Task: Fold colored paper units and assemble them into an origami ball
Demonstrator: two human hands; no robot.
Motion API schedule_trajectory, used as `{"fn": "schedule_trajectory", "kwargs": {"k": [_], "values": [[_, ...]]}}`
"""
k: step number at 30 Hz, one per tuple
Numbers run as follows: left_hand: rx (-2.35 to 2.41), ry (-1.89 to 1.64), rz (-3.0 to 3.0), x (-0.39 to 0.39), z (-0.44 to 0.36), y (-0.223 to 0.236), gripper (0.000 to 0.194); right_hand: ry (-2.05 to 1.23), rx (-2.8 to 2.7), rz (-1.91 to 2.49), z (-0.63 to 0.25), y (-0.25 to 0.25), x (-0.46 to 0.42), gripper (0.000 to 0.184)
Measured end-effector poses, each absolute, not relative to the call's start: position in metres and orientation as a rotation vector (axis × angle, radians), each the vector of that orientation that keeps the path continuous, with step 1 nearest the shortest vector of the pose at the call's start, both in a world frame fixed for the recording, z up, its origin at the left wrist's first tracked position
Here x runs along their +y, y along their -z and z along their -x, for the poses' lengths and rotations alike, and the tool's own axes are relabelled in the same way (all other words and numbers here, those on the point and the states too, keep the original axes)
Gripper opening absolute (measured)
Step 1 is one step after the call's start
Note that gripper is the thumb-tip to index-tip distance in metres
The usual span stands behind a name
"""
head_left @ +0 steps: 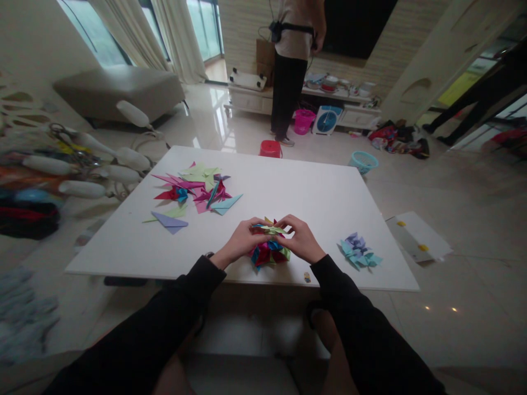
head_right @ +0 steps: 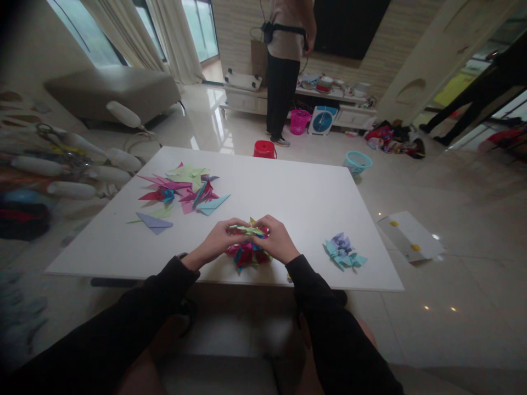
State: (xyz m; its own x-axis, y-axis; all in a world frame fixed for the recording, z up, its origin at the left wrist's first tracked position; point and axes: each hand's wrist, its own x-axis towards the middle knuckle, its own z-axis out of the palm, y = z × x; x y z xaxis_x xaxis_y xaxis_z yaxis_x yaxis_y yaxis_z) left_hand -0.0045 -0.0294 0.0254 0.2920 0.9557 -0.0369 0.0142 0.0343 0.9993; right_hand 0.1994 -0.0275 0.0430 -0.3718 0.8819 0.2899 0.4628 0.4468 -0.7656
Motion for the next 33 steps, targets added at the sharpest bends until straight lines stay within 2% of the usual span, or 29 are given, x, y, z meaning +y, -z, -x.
{"fn": "schedule_trajectory", "kwargs": {"k": [5, 11, 17, 19, 23, 33], "values": [[1.010, -0.945, -1.237, -0.029, 0.007, -0.026, 0.045, -0.760, -1.960, 1.121, -0.202, -0.044, -0.027, 0.016], [0.940, -0.938, -1.143, -0.029, 0.008, -0.025, 0.053, -0.751, -1.943, 1.128, -0.202, -0.046, -0.027, 0.005], [0.993, -0.979, -1.078, -0.028, 0.006, -0.025, 0.082, -0.716, -1.945, 1.136, -0.203, -0.046, -0.026, 0.007], [1.001, -0.977, -1.062, -0.028, 0.006, -0.023, 0.079, -0.708, -1.944, 1.140, -0.204, -0.046, -0.026, 0.007], [0.983, -0.938, -1.046, -0.027, 0.006, -0.019, 0.057, -0.715, -1.940, 1.152, -0.207, -0.046, -0.027, 0.007], [0.934, -0.891, -0.899, -0.032, -0.003, -0.029, 0.061, -0.714, -1.970, 1.132, -0.212, -0.039, -0.028, 0.008]]}}
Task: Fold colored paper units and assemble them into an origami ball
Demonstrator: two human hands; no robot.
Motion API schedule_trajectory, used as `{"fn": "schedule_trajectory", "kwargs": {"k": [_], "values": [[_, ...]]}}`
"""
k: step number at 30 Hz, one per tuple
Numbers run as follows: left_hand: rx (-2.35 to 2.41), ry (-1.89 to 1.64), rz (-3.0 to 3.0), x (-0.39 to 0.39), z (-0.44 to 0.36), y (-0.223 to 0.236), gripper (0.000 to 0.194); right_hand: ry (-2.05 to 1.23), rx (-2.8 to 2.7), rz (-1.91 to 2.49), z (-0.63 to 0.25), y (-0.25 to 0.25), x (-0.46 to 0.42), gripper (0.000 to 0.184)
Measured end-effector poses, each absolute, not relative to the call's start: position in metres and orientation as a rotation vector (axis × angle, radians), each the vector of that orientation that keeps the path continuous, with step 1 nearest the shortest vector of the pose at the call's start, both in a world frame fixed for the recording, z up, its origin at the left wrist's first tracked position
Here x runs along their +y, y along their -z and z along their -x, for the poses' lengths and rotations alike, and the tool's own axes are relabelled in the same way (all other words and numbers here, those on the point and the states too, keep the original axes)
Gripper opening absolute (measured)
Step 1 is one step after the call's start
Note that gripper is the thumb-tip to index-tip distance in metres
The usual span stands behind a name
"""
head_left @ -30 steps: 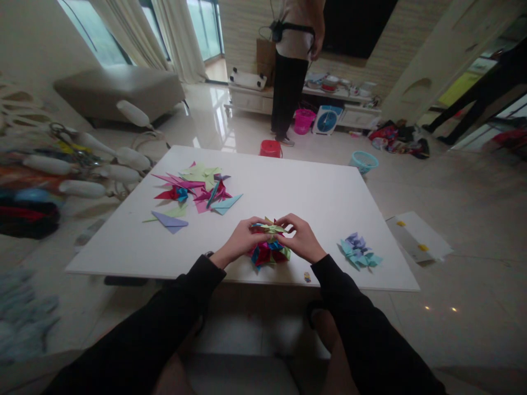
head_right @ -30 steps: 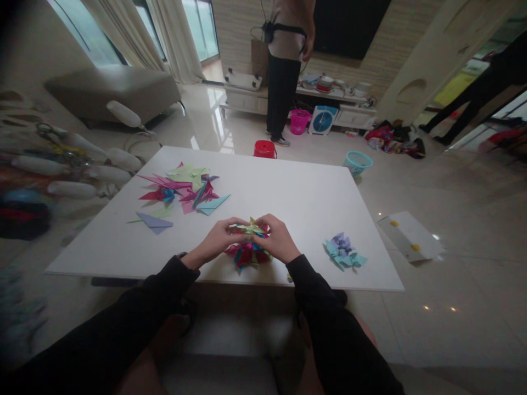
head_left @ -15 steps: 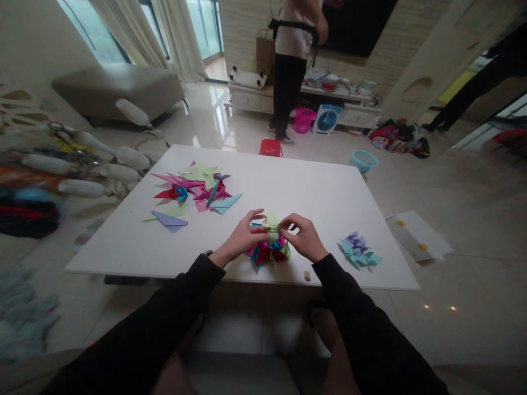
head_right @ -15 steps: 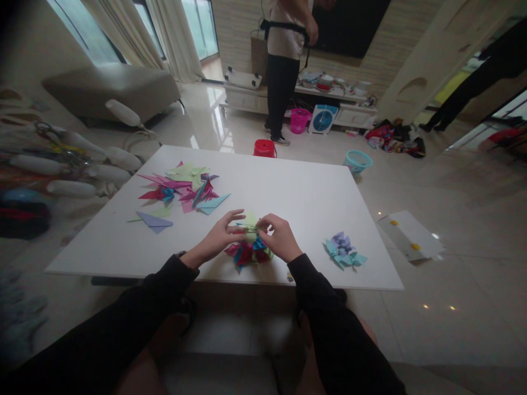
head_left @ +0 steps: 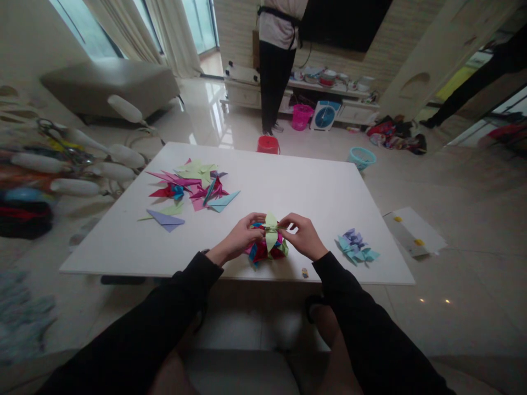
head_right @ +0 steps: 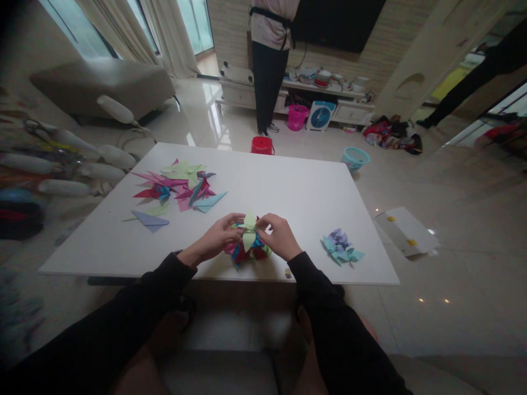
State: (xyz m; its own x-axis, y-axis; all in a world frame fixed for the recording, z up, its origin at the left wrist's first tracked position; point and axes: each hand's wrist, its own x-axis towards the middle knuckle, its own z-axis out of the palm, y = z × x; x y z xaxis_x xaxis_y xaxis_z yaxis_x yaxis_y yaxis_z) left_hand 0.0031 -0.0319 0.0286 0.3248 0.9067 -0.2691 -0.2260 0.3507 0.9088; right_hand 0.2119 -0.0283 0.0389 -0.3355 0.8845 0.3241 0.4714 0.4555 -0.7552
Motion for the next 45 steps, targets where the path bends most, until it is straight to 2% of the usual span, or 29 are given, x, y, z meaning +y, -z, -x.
{"fn": "schedule_trajectory", "kwargs": {"k": [12, 19, 26, 32, 40, 45], "values": [[0.976, -0.782, -1.150, -0.027, 0.002, -0.014, 0.058, -0.751, -1.955, 1.166, -0.215, -0.037, -0.031, 0.008], [1.010, -0.741, -1.201, -0.023, 0.005, -0.011, 0.055, -0.645, -2.001, 1.278, -0.237, -0.031, -0.034, 0.009], [1.115, -0.713, -1.211, -0.023, 0.005, -0.016, 0.053, -0.410, -2.028, 1.663, -0.317, -0.012, -0.022, 0.005], [1.149, -0.718, -1.204, -0.025, 0.005, -0.023, 0.051, -0.170, -1.721, 2.169, -0.388, 0.006, -0.010, 0.006], [1.166, -0.732, -1.244, -0.024, 0.016, -0.019, 0.053, -0.034, -1.646, 2.525, -0.399, 0.028, -0.006, 0.014], [1.168, -0.748, -1.276, -0.026, 0.025, -0.019, 0.046, 0.116, -1.760, 2.499, -0.400, 0.029, -0.007, 0.026]]}}
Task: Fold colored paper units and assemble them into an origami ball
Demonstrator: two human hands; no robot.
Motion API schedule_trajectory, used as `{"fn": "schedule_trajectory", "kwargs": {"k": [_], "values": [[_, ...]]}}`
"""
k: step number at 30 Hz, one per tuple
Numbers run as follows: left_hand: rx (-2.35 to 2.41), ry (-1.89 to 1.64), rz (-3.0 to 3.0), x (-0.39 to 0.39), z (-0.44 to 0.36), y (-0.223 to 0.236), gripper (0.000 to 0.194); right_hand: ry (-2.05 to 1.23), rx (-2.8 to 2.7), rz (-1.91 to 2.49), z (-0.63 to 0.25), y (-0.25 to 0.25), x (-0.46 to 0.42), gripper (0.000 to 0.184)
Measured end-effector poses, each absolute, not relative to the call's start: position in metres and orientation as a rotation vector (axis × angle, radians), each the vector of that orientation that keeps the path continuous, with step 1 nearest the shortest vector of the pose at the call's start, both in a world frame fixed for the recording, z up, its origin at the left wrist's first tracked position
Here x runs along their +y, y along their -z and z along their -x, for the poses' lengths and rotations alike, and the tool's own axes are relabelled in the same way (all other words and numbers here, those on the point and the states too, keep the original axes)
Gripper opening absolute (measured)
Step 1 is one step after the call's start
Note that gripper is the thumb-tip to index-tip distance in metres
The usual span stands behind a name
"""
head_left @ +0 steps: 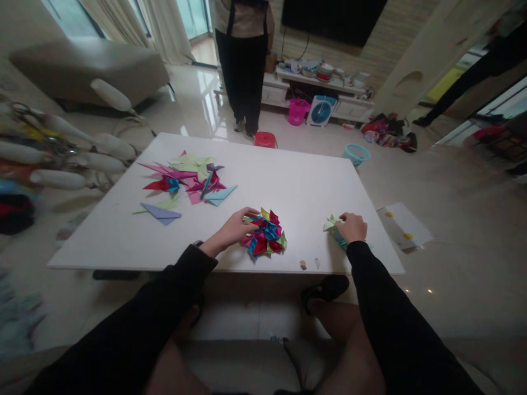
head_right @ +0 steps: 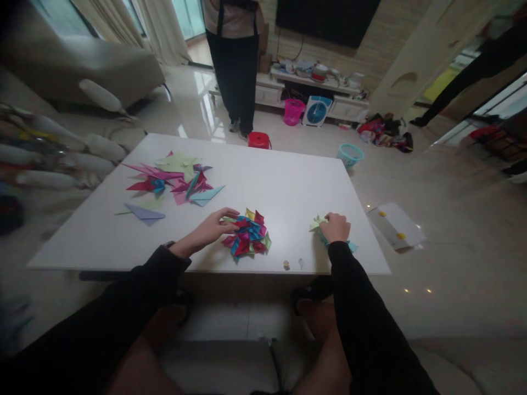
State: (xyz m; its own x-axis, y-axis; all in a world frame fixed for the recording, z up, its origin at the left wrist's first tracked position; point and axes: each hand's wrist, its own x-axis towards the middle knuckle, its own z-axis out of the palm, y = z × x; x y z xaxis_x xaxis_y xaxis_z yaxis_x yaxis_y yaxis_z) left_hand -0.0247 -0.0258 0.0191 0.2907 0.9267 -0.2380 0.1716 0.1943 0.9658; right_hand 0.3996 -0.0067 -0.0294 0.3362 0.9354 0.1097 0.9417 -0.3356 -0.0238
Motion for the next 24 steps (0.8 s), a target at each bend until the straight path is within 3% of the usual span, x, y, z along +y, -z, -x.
{"fn": "schedule_trajectory", "kwargs": {"k": [4, 15, 19, 24], "values": [[1.208, -0.767, -1.318, -0.022, 0.035, -0.013, 0.040, 0.188, -1.841, 2.360, -0.389, 0.021, -0.002, 0.031], [1.736, -0.832, -1.279, 0.030, 0.100, 0.012, 0.036, 0.076, -1.980, 1.952, -0.301, -0.027, 0.002, 0.020], [1.886, -0.899, -1.165, 0.048, 0.126, 0.026, 0.041, 0.033, -2.001, 1.871, -0.286, -0.030, -0.001, 0.018], [2.026, -0.970, -1.063, 0.058, 0.153, 0.036, 0.032, -0.007, -2.028, 1.822, -0.287, -0.026, -0.005, 0.015]]}}
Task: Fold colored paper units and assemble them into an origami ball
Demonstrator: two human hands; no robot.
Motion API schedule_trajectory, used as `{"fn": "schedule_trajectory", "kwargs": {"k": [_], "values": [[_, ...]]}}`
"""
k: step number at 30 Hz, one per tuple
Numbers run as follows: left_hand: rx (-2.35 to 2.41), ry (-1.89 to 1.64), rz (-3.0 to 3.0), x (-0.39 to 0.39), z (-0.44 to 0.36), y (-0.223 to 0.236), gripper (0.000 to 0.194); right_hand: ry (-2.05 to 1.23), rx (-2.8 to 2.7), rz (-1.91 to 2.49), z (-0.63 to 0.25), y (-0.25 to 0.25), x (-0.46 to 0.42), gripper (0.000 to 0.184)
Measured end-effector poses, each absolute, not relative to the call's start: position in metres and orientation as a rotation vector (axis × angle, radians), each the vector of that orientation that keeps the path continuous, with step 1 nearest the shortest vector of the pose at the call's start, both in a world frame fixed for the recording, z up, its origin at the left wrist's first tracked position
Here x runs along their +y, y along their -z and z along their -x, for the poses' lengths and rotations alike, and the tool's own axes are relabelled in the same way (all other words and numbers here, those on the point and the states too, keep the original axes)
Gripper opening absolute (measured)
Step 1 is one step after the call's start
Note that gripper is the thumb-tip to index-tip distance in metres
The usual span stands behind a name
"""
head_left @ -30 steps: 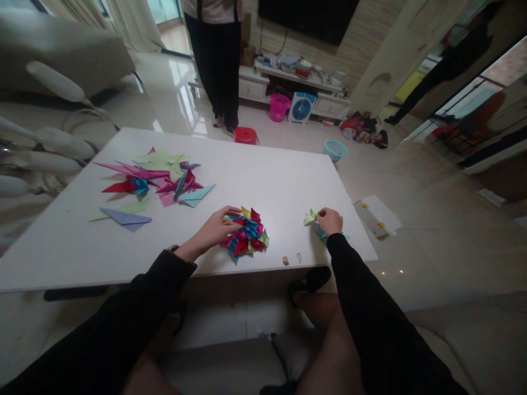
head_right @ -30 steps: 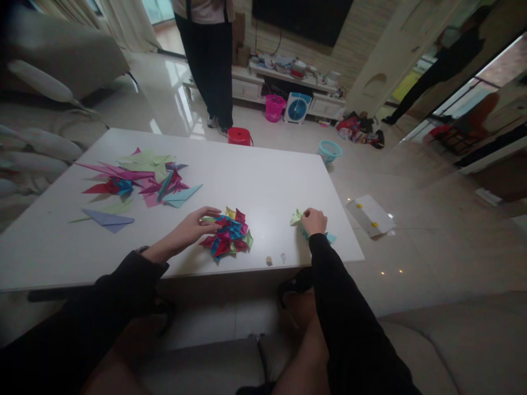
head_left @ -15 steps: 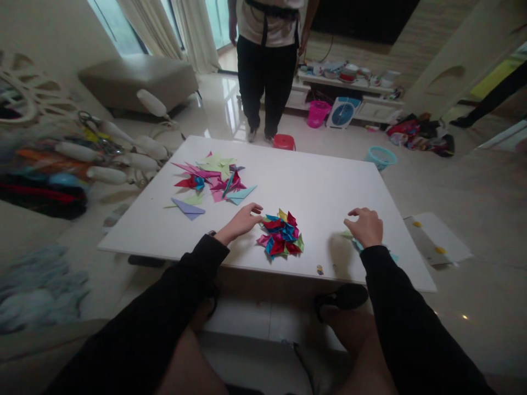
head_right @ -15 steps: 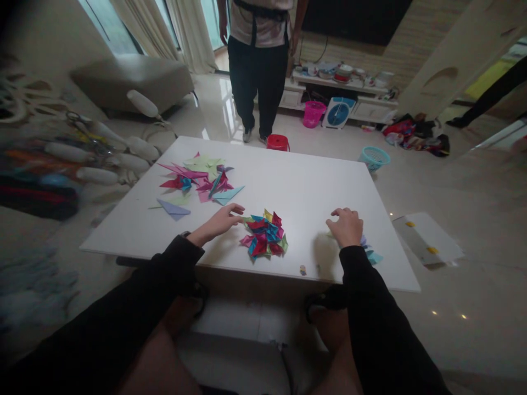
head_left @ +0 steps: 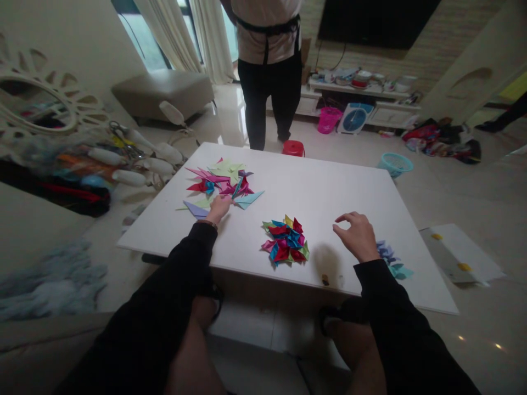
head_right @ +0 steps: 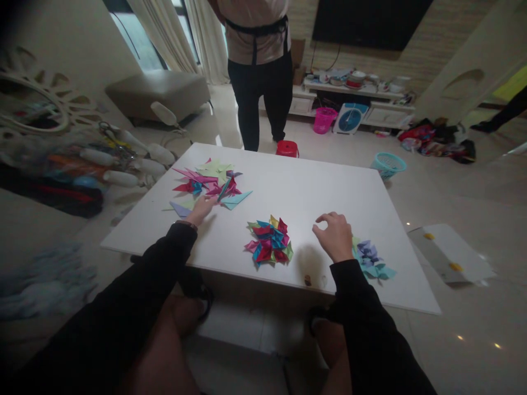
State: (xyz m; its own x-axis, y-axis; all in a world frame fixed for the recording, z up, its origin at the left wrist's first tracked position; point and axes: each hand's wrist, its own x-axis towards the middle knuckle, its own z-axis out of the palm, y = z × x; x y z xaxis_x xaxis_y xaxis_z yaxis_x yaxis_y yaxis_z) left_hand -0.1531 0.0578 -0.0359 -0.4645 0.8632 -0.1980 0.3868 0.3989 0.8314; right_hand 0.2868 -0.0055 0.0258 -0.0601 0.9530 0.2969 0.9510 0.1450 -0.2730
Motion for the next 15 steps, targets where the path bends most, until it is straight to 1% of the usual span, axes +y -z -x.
{"fn": "schedule_trajectory", "kwargs": {"k": [6, 15], "values": [[2.052, -0.995, -1.027, 0.068, 0.155, 0.042, 0.023, -0.027, -2.030, 1.811, -0.299, -0.025, -0.014, 0.015], [2.015, -1.033, -1.031, 0.074, 0.146, 0.040, 0.027, -0.070, -2.016, 1.791, -0.304, -0.030, -0.018, 0.014]]}}
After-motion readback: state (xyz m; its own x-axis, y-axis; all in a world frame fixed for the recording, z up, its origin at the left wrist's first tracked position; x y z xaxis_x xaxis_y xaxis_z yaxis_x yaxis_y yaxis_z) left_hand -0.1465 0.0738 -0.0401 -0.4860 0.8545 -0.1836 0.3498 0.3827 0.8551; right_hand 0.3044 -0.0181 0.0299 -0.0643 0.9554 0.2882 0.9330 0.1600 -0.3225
